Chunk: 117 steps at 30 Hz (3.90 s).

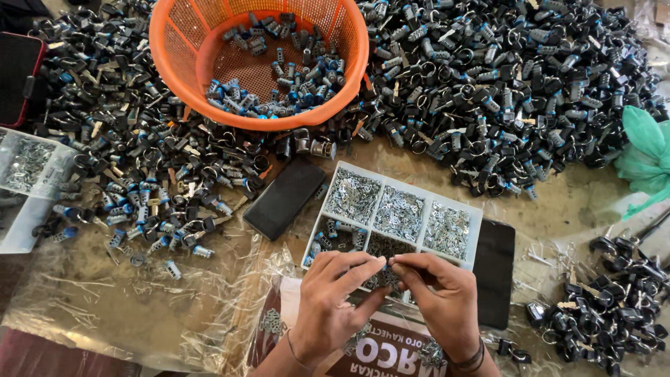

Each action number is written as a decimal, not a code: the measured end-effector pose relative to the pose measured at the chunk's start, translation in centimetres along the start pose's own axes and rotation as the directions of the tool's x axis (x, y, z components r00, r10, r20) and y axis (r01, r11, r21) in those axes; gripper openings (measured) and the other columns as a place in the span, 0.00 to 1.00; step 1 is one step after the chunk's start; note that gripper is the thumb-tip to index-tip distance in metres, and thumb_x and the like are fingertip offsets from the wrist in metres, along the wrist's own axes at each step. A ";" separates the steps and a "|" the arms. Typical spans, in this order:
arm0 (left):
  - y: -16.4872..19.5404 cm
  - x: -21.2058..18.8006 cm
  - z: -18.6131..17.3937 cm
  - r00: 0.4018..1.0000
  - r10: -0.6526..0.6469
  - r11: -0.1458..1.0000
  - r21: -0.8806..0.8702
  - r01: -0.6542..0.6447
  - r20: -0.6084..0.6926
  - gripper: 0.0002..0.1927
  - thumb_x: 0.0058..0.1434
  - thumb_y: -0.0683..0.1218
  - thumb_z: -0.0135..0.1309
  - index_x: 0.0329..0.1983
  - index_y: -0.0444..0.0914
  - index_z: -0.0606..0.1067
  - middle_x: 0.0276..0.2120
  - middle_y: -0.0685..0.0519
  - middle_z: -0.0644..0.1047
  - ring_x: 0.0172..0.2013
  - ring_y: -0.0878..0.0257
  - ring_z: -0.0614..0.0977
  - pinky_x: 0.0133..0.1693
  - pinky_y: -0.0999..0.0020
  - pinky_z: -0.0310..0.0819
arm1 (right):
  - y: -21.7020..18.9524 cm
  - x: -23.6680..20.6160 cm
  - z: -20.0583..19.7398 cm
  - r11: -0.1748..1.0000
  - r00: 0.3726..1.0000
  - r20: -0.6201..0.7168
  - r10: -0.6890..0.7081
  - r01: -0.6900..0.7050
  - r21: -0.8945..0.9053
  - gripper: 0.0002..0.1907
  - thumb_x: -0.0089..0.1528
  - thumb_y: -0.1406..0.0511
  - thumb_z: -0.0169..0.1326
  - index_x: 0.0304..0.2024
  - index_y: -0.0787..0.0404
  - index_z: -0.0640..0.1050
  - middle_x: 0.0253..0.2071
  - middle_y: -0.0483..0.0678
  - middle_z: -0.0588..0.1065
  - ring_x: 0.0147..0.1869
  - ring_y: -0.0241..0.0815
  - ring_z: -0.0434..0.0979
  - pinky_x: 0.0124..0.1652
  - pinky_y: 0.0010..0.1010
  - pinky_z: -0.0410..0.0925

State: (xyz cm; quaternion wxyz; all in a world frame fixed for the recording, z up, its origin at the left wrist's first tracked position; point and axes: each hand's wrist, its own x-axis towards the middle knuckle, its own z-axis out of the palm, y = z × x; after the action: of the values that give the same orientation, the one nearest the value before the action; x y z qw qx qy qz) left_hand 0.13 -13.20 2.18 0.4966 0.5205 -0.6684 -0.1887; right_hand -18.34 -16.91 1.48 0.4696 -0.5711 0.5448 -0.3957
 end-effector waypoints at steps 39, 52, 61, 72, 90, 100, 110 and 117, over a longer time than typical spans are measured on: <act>0.1 -0.1 -0.5 0.995 0.100 0.995 -0.017 -0.100 0.004 0.24 0.52 0.44 0.70 0.53 0.40 0.80 0.43 0.53 0.78 0.43 0.56 0.78 0.47 0.60 0.71 | 0.1 -1.7 -0.6 0.998 0.996 0.082 -0.020 0.015 0.065 0.05 0.61 0.73 0.59 0.37 0.71 0.83 0.35 0.49 0.81 0.31 0.33 0.78 0.30 0.23 0.73; 0.3 -0.1 -0.5 0.991 0.136 0.991 -0.009 -0.135 0.016 0.22 0.54 0.42 0.69 0.53 0.41 0.80 0.44 0.54 0.78 0.43 0.55 0.78 0.47 0.60 0.72 | 0.6 -1.6 -0.2 0.996 0.997 0.071 -0.004 -0.002 0.085 0.04 0.57 0.74 0.64 0.34 0.70 0.82 0.32 0.47 0.79 0.32 0.30 0.77 0.30 0.20 0.70; 0.3 0.0 -0.4 0.997 0.066 0.996 -0.051 -0.068 -0.037 0.22 0.53 0.43 0.70 0.51 0.41 0.80 0.44 0.53 0.79 0.43 0.55 0.79 0.46 0.61 0.72 | -1.1 0.5 0.3 0.698 0.894 0.071 -0.443 0.393 -0.599 0.15 0.49 0.68 0.67 0.39 0.61 0.84 0.37 0.46 0.77 0.39 0.42 0.73 0.38 0.32 0.68; 0.0 -0.2 -0.1 0.997 0.047 0.999 -0.009 -0.048 -0.062 0.22 0.51 0.44 0.70 0.50 0.41 0.81 0.44 0.54 0.80 0.43 0.55 0.80 0.47 0.61 0.73 | -2.7 1.0 1.2 0.608 0.879 0.129 -0.459 0.417 -0.675 0.09 0.52 0.66 0.64 0.36 0.58 0.85 0.38 0.46 0.78 0.42 0.47 0.73 0.41 0.35 0.69; 0.0 0.0 -0.3 0.995 0.071 0.997 0.032 -0.069 -0.073 0.22 0.51 0.46 0.72 0.49 0.40 0.81 0.42 0.53 0.79 0.42 0.55 0.79 0.46 0.61 0.72 | 0.6 -1.0 -0.4 0.991 0.980 0.157 -0.125 0.116 0.062 0.08 0.64 0.69 0.59 0.32 0.68 0.77 0.35 0.44 0.73 0.36 0.31 0.68 0.35 0.22 0.64; 0.1 0.1 -0.4 0.995 0.080 0.997 0.005 -0.080 -0.051 0.21 0.51 0.45 0.71 0.48 0.39 0.81 0.41 0.53 0.79 0.41 0.56 0.79 0.45 0.60 0.71 | 0.3 -1.2 -0.1 0.992 0.989 0.117 -0.094 0.083 0.096 0.06 0.62 0.70 0.60 0.32 0.68 0.79 0.35 0.45 0.73 0.35 0.31 0.71 0.34 0.23 0.65; 0.1 0.1 -0.5 0.994 0.101 0.995 0.015 -0.100 -0.046 0.21 0.51 0.45 0.71 0.49 0.39 0.81 0.41 0.53 0.79 0.41 0.55 0.78 0.45 0.60 0.70 | -0.2 -1.5 -0.2 0.989 0.987 0.087 -0.133 0.126 0.074 0.02 0.58 0.74 0.62 0.33 0.69 0.82 0.35 0.46 0.76 0.36 0.32 0.73 0.34 0.23 0.67; 0.4 -0.1 -0.5 0.996 0.061 0.998 0.022 -0.060 -0.058 0.22 0.49 0.44 0.71 0.49 0.39 0.81 0.42 0.52 0.80 0.42 0.53 0.80 0.46 0.60 0.73 | -1.6 -0.9 -0.4 0.910 0.965 -0.033 -0.259 0.232 -0.343 0.05 0.58 0.68 0.64 0.32 0.65 0.81 0.31 0.46 0.77 0.33 0.34 0.75 0.33 0.26 0.69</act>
State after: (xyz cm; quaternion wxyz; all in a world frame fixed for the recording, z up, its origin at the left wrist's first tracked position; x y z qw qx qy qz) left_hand 0.38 -12.86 2.65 0.5163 0.5104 -0.6709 -0.1513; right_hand -18.37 -16.14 3.17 0.2903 -0.6908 0.5460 -0.3748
